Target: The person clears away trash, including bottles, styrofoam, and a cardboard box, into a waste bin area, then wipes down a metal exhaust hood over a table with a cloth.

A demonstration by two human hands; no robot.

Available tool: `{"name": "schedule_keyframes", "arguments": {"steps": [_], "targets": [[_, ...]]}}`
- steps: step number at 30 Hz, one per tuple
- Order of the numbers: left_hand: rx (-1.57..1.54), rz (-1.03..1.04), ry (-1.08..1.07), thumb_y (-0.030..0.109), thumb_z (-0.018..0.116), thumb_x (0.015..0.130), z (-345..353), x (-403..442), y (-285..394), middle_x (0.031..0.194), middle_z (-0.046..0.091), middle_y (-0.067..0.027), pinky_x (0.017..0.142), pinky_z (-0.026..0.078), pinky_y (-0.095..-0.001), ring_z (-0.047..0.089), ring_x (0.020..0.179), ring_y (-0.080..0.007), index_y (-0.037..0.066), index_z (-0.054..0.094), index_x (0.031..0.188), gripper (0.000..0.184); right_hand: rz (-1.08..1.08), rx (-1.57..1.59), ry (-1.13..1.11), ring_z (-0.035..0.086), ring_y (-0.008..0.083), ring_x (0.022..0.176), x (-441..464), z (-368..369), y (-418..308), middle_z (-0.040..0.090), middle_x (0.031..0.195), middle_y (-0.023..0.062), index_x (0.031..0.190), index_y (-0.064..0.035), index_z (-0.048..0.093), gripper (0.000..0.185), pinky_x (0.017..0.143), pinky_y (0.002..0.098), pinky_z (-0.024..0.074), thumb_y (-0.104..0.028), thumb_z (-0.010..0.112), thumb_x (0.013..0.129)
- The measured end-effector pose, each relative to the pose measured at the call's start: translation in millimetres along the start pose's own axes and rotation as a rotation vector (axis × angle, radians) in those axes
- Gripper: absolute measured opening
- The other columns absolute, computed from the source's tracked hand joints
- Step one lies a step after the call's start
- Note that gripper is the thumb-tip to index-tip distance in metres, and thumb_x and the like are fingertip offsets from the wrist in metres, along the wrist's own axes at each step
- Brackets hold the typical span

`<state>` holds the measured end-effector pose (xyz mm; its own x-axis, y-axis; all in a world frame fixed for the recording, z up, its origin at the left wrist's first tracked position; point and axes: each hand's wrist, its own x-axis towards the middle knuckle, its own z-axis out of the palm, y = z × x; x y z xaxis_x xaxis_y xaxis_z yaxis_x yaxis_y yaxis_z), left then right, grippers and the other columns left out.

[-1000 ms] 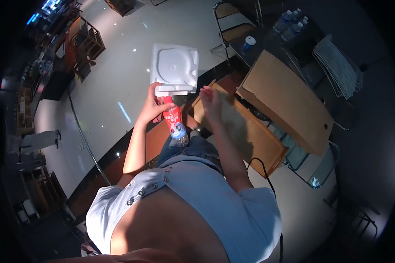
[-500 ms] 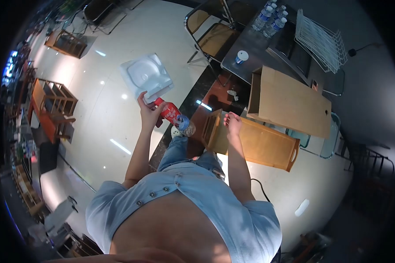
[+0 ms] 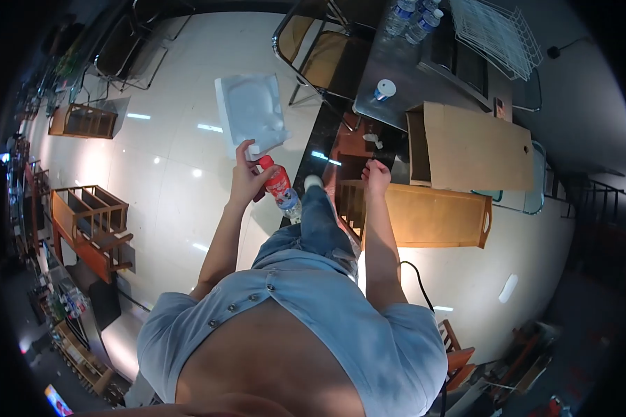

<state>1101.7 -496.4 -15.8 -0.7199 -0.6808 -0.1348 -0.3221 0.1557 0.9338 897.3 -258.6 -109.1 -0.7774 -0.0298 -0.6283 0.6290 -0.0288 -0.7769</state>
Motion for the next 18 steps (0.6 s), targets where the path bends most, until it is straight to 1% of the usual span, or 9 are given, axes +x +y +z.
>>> {"name": "schedule_keyframes", "arguments": {"steps": [2,3,4,6,9,10,12,16,18], "targets": [[0.024,0.035,-0.056,0.022,0.077,0.068,-6,16,5,0.079,0.063,-0.0169,0.058,0.049,-0.0328,0.063,0.064,-0.0252,0.013,0.028,0.127,0.077,-0.073,-0.092,0.089,0.056,0.0111,0.070,25,15,-6,0.060,0.084,0.0015,0.097,-0.0091,0.055,0.025,0.059,0.0255,0.0473,-0.018,0.066,0.077],[0.026,0.033,-0.065,0.022,0.077,0.068,-8,25,9,0.079,0.063,-0.0169,0.058,0.049,-0.0328,0.063,0.064,-0.0252,0.013,0.028,0.127,0.077,-0.083,-0.113,0.110,0.056,0.0132,0.077,39,25,-13,0.058,0.093,0.0043,0.103,-0.0073,0.051,0.039,0.061,0.0267,0.0480,-0.018,0.071,0.072],[0.123,0.036,-0.100,0.023,0.077,0.067,-11,36,16,0.076,0.063,-0.0163,0.056,0.048,-0.0333,0.062,0.062,-0.0253,0.014,0.030,0.126,0.076,-0.079,-0.110,0.116,0.056,0.0132,0.077,48,37,-22,0.058,0.093,0.0043,0.103,-0.0073,0.051,0.039,0.061,0.0267,0.0480,-0.018,0.071,0.072],[0.229,0.038,-0.144,0.025,0.077,0.067,-12,61,29,0.073,0.062,-0.0157,0.055,0.047,-0.0338,0.061,0.061,-0.0254,0.014,0.031,0.126,0.076,-0.225,-0.143,0.193,0.056,0.0191,0.084,71,67,-36,0.053,0.103,0.0099,0.113,-0.0035,0.043,0.057,0.066,0.0301,0.0490,-0.019,0.076,0.068],[0.370,0.003,-0.241,0.027,0.077,0.067,-6,102,47,0.066,0.059,-0.0140,0.052,0.045,-0.0343,0.060,0.057,-0.0256,0.014,0.033,0.125,0.074,-0.566,-0.455,0.461,0.051,0.0305,0.099,144,93,-28,0.046,0.113,0.0211,0.121,0.0038,0.034,0.085,0.081,0.0348,0.0462,-0.024,0.083,0.058],[0.364,0.011,-0.265,0.026,0.077,0.067,-3,116,52,0.064,0.058,-0.0129,0.052,0.044,-0.0335,0.059,0.056,-0.0249,0.014,0.033,0.125,0.074,-0.563,-0.416,0.484,0.048,0.0320,0.105,148,104,-33,0.047,0.113,0.0213,0.121,0.0043,0.034,0.088,0.084,0.0368,0.0450,-0.026,0.084,0.056],[0.367,0.011,-0.312,0.025,0.077,0.067,1,144,60,0.062,0.056,-0.0117,0.051,0.044,-0.0326,0.058,0.055,-0.0241,0.014,0.034,0.125,0.073,-0.600,-0.382,0.538,0.043,0.0379,0.109,162,122,-42,0.044,0.118,0.0228,0.124,0.0021,0.032,0.087,0.095,0.0425,0.0356,-0.020,0.083,0.057],[0.297,0.010,-0.377,0.021,0.077,0.069,12,190,71,0.058,0.054,-0.0090,0.048,0.042,-0.0291,0.056,0.051,-0.0203,0.013,0.033,0.125,0.072,-0.544,-0.530,0.625,0.042,0.0392,0.109,166,142,-69,0.047,0.118,0.0221,0.124,-0.0011,0.032,0.085,0.096,0.0438,0.0337,-0.018,0.082,0.058],[0.301,-0.018,-0.413,0.020,0.077,0.069,14,205,74,0.057,0.053,-0.0081,0.047,0.042,-0.0281,0.055,0.050,-0.0188,0.012,0.033,0.125,0.071,-0.398,-0.525,0.617,0.042,0.0391,0.109,172,143,-72,0.049,0.117,0.0220,0.123,-0.0035,0.034,0.082,0.095,0.0450,0.0338,-0.019,0.081,0.058]]}}
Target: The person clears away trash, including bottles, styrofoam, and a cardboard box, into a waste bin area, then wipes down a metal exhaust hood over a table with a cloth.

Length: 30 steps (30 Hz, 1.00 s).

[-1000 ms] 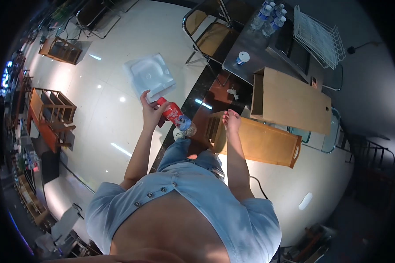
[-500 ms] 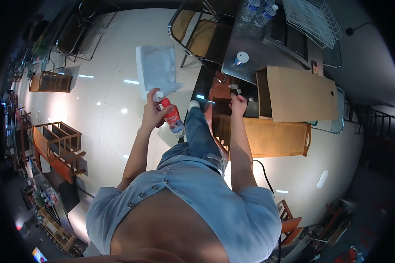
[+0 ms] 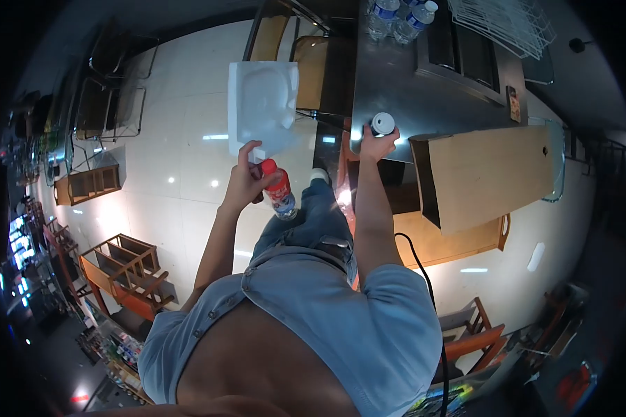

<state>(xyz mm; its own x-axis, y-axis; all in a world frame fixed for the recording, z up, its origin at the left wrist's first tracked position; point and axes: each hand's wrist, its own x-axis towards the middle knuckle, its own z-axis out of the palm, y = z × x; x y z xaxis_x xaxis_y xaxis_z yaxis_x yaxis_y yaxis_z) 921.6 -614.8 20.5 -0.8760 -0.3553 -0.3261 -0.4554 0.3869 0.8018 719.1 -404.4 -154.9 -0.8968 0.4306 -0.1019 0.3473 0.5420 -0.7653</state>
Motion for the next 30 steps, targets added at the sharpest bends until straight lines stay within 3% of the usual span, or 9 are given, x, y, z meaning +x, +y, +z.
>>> {"name": "schedule_keyframes", "arguments": {"steps": [3,5,9,11,18,23,26,28,30], "targets": [[-0.011,0.012,-0.037,0.020,0.076,0.071,-8,22,6,0.056,0.052,-0.0070,0.046,0.042,-0.0277,0.056,0.049,-0.0165,0.011,0.032,0.125,0.071,-0.013,-0.060,-0.001,0.043,0.0380,0.108,3,-3,-2,0.052,0.113,0.0214,0.119,-0.0035,0.036,0.074,0.092,0.0447,0.0350,-0.023,0.078,0.062],[-0.115,-0.018,-0.086,0.011,0.074,0.072,-14,31,16,0.050,0.047,-0.0026,0.030,0.030,-0.0250,0.044,0.034,-0.0105,0.010,0.027,0.126,0.072,-0.031,-0.088,-0.007,0.043,0.0381,0.108,7,-6,0,0.052,0.112,0.0213,0.119,-0.0031,0.037,0.072,0.092,0.0448,0.0356,-0.025,0.077,0.063],[-0.078,0.021,-0.154,0.012,0.074,0.072,-24,55,14,0.051,0.049,-0.0034,0.029,0.031,-0.0253,0.044,0.033,-0.0108,0.010,0.027,0.126,0.072,-0.085,0.180,-0.087,0.052,0.0332,0.101,12,-20,-3,0.055,0.107,0.0181,0.113,-0.0011,0.041,0.066,0.087,0.0394,0.0409,-0.026,0.077,0.064],[-0.033,0.042,-0.175,0.019,0.077,0.069,-29,67,14,0.061,0.057,-0.0085,0.049,0.044,-0.0273,0.057,0.052,-0.0158,0.011,0.030,0.127,0.075,-0.108,0.327,-0.083,0.058,0.0242,0.094,10,-26,-9,0.057,0.104,0.0150,0.110,0.0004,0.044,0.062,0.082,0.0325,0.0443,-0.026,0.078,0.065],[0.025,0.029,-0.299,0.019,0.077,0.069,-38,96,16,0.065,0.058,-0.0085,0.051,0.045,-0.0262,0.057,0.054,-0.0144,0.011,0.029,0.128,0.076,-0.074,0.401,-0.099,0.059,0.0207,0.092,1,-42,-17,0.060,0.101,0.0151,0.111,0.0034,0.044,0.061,0.081,0.0307,0.0455,-0.025,0.077,0.068],[-0.001,-0.036,-0.326,0.018,0.077,0.069,-43,93,16,0.068,0.059,-0.0070,0.049,0.044,-0.0267,0.055,0.054,-0.0128,0.013,0.028,0.129,0.077,-0.081,0.351,-0.054,0.059,0.0217,0.095,12,-12,20,0.061,0.100,0.0151,0.110,0.0036,0.044,0.064,0.082,0.0324,0.0455,-0.025,0.079,0.065],[-0.008,0.034,-0.292,0.015,0.077,0.069,-42,93,3,0.055,0.048,-0.0008,0.044,0.039,-0.0263,0.046,0.049,-0.0083,0.011,0.029,0.129,0.078,-0.067,0.144,0.012,0.059,0.0345,0.094,11,-9,-7,0.059,0.104,0.0206,0.113,-0.0019,0.043,0.065,0.082,0.0407,0.0448,-0.019,0.078,0.061],[0.003,-0.038,-0.310,0.015,0.077,0.069,-45,91,4,0.056,0.049,-0.0018,0.046,0.039,-0.0264,0.047,0.051,-0.0087,0.011,0.028,0.130,0.078,-0.074,0.134,0.017,0.056,0.0406,0.094,15,4,-9,0.057,0.105,0.0239,0.115,-0.0049,0.042,0.065,0.082,0.0449,0.0433,-0.017,0.077,0.062],[0.067,-0.017,-0.319,0.019,0.076,0.068,-49,92,4,0.073,0.061,-0.0122,0.054,0.046,-0.0301,0.059,0.059,-0.0175,0.012,0.029,0.130,0.078,-0.049,0.043,0.026,0.049,0.0430,0.098,16,18,-3,0.054,0.101,0.0255,0.118,-0.0063,0.040,0.066,0.085,0.0465,0.0402,-0.018,0.076,0.064]]}}
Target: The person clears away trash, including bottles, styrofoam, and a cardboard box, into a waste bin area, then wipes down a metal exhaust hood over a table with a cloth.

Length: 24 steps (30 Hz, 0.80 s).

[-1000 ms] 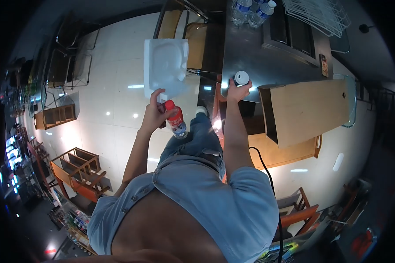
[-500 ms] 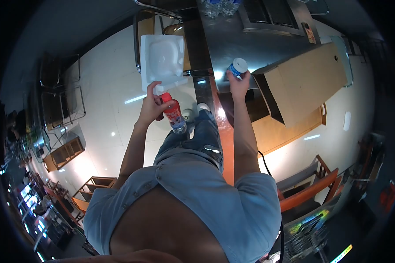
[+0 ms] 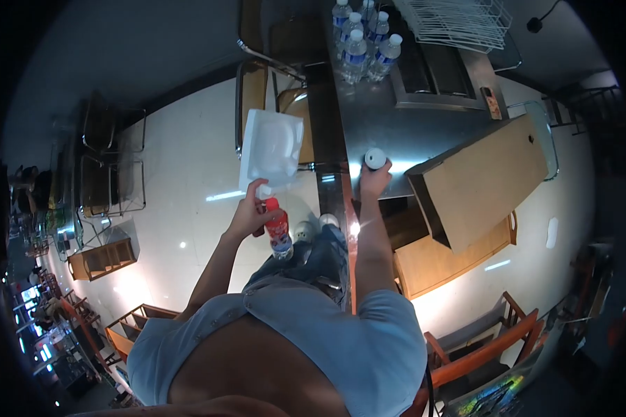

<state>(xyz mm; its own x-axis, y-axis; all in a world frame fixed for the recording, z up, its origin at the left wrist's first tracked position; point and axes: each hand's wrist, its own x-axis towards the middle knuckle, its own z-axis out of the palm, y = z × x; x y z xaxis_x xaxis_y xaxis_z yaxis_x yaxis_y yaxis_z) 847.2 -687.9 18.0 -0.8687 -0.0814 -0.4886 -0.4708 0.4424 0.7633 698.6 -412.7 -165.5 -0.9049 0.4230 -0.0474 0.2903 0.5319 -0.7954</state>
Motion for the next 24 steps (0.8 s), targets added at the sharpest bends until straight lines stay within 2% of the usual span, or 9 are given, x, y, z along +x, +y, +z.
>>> {"name": "schedule_keyframes", "arguments": {"steps": [4,8,9,14,16,18,19,22,24], "targets": [[-0.013,0.014,0.007,0.020,0.077,0.068,1,4,-9,0.077,0.063,-0.0135,0.061,0.048,-0.0309,0.061,0.064,-0.0193,0.010,0.029,0.129,0.078,0.123,-0.057,0.057,0.049,0.0415,0.099,-8,0,-18,0.055,0.105,0.0240,0.117,-0.0044,0.040,0.065,0.088,0.0463,0.0386,-0.017,0.075,0.063],[-0.033,0.050,0.013,0.020,0.076,0.068,2,5,-8,0.078,0.063,-0.0137,0.059,0.048,-0.0303,0.061,0.063,-0.0191,0.011,0.028,0.129,0.078,-0.043,-0.074,-0.012,0.049,0.0385,0.109,-6,-2,6,0.049,0.119,0.0248,0.132,-0.0005,0.024,0.076,0.094,0.0414,0.0387,-0.007,0.065,0.067],[-0.026,0.022,-0.006,0.020,0.076,0.069,1,5,-5,0.079,0.063,-0.0140,0.058,0.048,-0.0300,0.061,0.062,-0.0191,0.011,0.027,0.129,0.078,0.081,-0.018,-0.084,0.045,0.0360,0.116,-7,-10,7,0.039,0.132,0.0235,0.137,0.0010,0.016,0.079,0.097,0.0380,0.0378,0.003,0.058,0.071],[-0.032,0.161,-0.012,0.014,0.073,0.071,12,15,-16,0.081,0.063,-0.0141,0.052,0.047,-0.0280,0.060,0.058,-0.0159,0.011,0.024,0.130,0.077,0.414,0.849,0.252,0.045,0.0305,0.116,-30,-54,42,0.037,0.133,0.0172,0.129,0.0002,0.028,0.057,0.096,0.0408,0.0371,-0.014,0.054,0.080],[-0.038,0.211,-0.047,0.009,0.072,0.073,16,17,-10,0.081,0.063,-0.0135,0.046,0.045,-0.0264,0.058,0.054,-0.0127,0.010,0.020,0.131,0.077,0.498,1.027,0.220,0.047,0.0202,0.103,-35,-103,30,0.045,0.115,0.0059,0.120,-0.0079,0.038,0.043,0.093,0.0388,0.0333,-0.029,0.052,0.084],[-0.112,0.168,-0.061,0.009,0.072,0.073,16,15,-2,0.083,0.064,-0.0138,0.047,0.046,-0.0263,0.059,0.056,-0.0132,0.010,0.020,0.131,0.078,0.485,1.435,0.265,0.047,0.0181,0.096,-31,-139,14,0.045,0.107,0.0042,0.116,-0.0102,0.042,0.041,0.090,0.0352,0.0343,-0.034,0.054,0.085],[-0.089,0.152,-0.059,0.012,0.073,0.072,17,16,-1,0.090,0.063,-0.0161,0.063,0.050,-0.0317,0.062,0.069,-0.0202,0.013,0.025,0.131,0.076,0.546,1.580,0.323,0.047,0.0196,0.099,-24,-151,11,0.045,0.112,0.0046,0.114,-0.0096,0.046,0.043,0.092,0.0363,0.0356,-0.038,0.058,0.084],[-0.107,0.250,-0.046,0.012,0.074,0.072,18,13,5,0.089,0.063,-0.0157,0.064,0.050,-0.0314,0.062,0.070,-0.0203,0.012,0.025,0.130,0.076,0.530,1.723,0.331,0.044,0.0243,0.111,-2,-165,23,0.043,0.121,0.0072,0.113,-0.0078,0.048,0.041,0.093,0.0405,0.0405,-0.033,0.060,0.084],[-0.081,0.252,-0.054,0.012,0.074,0.072,18,6,11,0.088,0.063,-0.0151,0.062,0.050,-0.0305,0.061,0.068,-0.0190,0.011,0.025,0.130,0.076,0.537,1.742,0.355,0.048,0.0242,0.106,8,-163,36,0.046,0.120,0.0095,0.115,-0.0061,0.047,0.034,0.091,0.0388,0.0439,-0.025,0.056,0.087]]}}
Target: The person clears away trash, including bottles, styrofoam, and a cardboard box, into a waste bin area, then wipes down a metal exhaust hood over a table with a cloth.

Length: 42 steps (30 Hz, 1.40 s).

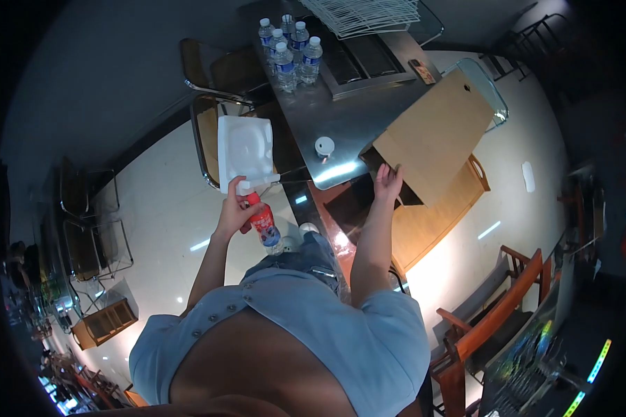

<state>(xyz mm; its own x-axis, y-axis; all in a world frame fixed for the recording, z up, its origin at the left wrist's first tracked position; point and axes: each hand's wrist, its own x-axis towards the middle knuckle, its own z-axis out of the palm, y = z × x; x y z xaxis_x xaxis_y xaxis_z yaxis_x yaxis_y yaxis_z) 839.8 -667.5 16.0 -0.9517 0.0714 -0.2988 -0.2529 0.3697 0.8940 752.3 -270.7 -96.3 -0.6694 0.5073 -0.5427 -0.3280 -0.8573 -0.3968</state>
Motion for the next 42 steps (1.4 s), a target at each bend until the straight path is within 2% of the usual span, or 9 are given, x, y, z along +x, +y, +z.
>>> {"name": "schedule_keyframes", "arguments": {"steps": [8,16,20,24,28,29,33,37,42], "targets": [[-0.044,0.157,-0.063,0.015,0.073,0.074,10,-24,59,0.075,0.060,-0.0105,0.050,0.043,-0.0249,0.054,0.056,-0.0109,0.008,0.029,0.127,0.070,-0.165,-0.134,-0.280,0.053,0.0297,0.103,-44,4,-38,0.051,0.116,0.0120,0.123,-0.0051,0.042,0.035,0.091,0.0454,0.0448,-0.002,0.046,0.088],[-0.079,0.427,-0.273,0.016,0.075,0.070,66,-14,57,0.063,0.056,-0.0040,0.048,0.039,-0.0217,0.049,0.049,-0.0078,0.008,0.030,0.126,0.072,-0.289,-0.507,-0.330,0.060,0.0206,0.091,-139,-24,-135,0.060,0.100,0.0093,0.110,-0.0025,0.052,0.024,0.081,0.0384,0.0512,-0.004,0.055,0.086],[-0.009,0.440,-0.363,0.016,0.076,0.070,105,-27,73,0.064,0.056,-0.0043,0.049,0.040,-0.0218,0.048,0.051,-0.0073,0.008,0.030,0.126,0.073,-0.423,-0.348,-0.400,0.061,0.0173,0.084,-201,-33,-173,0.061,0.095,0.0060,0.102,-0.0027,0.056,0.018,0.068,0.0320,0.0527,-0.003,0.058,0.084],[0.003,0.526,-0.451,0.015,0.077,0.069,142,-37,92,0.067,0.057,-0.0054,0.051,0.041,-0.0213,0.049,0.052,-0.0068,0.008,0.031,0.126,0.074,-0.521,-0.263,-0.411,0.056,0.0190,0.100,-243,-47,-204,0.057,0.109,0.0071,0.115,-0.0034,0.050,0.032,0.084,0.0356,0.0476,0.000,0.057,0.084],[-0.097,0.598,-0.500,0.017,0.077,0.069,200,-51,103,0.068,0.058,-0.0057,0.049,0.041,-0.0215,0.048,0.052,-0.0067,0.007,0.031,0.125,0.074,-0.619,-0.314,-0.390,0.049,0.0199,0.111,-268,-84,-252,0.052,0.119,0.0084,0.123,-0.0021,0.042,0.043,0.096,0.0337,0.0382,0.002,0.056,0.083],[0.004,0.653,-0.501,0.008,0.075,0.071,215,-61,109,0.074,0.059,-0.0054,0.048,0.040,-0.0187,0.050,0.055,-0.0046,0.008,0.028,0.126,0.072,-0.636,-0.339,-0.390,0.048,0.0203,0.113,-275,-99,-271,0.050,0.121,0.0086,0.125,-0.0020,0.041,0.046,0.097,0.0342,0.0371,0.002,0.056,0.082],[-0.031,0.653,-0.565,0.007,0.074,0.071,294,-96,131,0.077,0.060,-0.0070,0.048,0.039,-0.0181,0.048,0.054,-0.0043,0.006,0.028,0.125,0.071,-0.716,-0.425,-0.330,0.050,0.0187,0.111,-298,-145,-346,0.053,0.119,0.0072,0.122,-0.0035,0.046,0.044,0.098,0.0348,0.0381,0.000,0.059,0.081],[-0.203,0.653,-0.641,0.006,0.073,0.072,379,-121,149,0.086,0.061,-0.0106,0.053,0.044,-0.0195,0.055,0.064,-0.0071,0.006,0.027,0.126,0.071,-0.744,-0.372,-0.254,0.056,0.0145,0.100,-321,-166,-408,0.057,0.113,0.0061,0.119,-0.0035,0.049,0.046,0.078,0.0233,0.0484,0.005,0.063,0.076],[-0.316,0.738,-0.644,0.010,0.077,0.070,482,-134,159,0.088,0.062,-0.0113,0.055,0.047,-0.0229,0.058,0.067,-0.0100,0.005,0.031,0.125,0.072,-0.729,-0.418,-0.156,0.056,0.0166,0.101,-308,-217,-474,0.058,0.110,0.0080,0.116,-0.0023,0.051,0.041,0.085,0.0269,0.0471,0.004,0.063,0.077]]}}
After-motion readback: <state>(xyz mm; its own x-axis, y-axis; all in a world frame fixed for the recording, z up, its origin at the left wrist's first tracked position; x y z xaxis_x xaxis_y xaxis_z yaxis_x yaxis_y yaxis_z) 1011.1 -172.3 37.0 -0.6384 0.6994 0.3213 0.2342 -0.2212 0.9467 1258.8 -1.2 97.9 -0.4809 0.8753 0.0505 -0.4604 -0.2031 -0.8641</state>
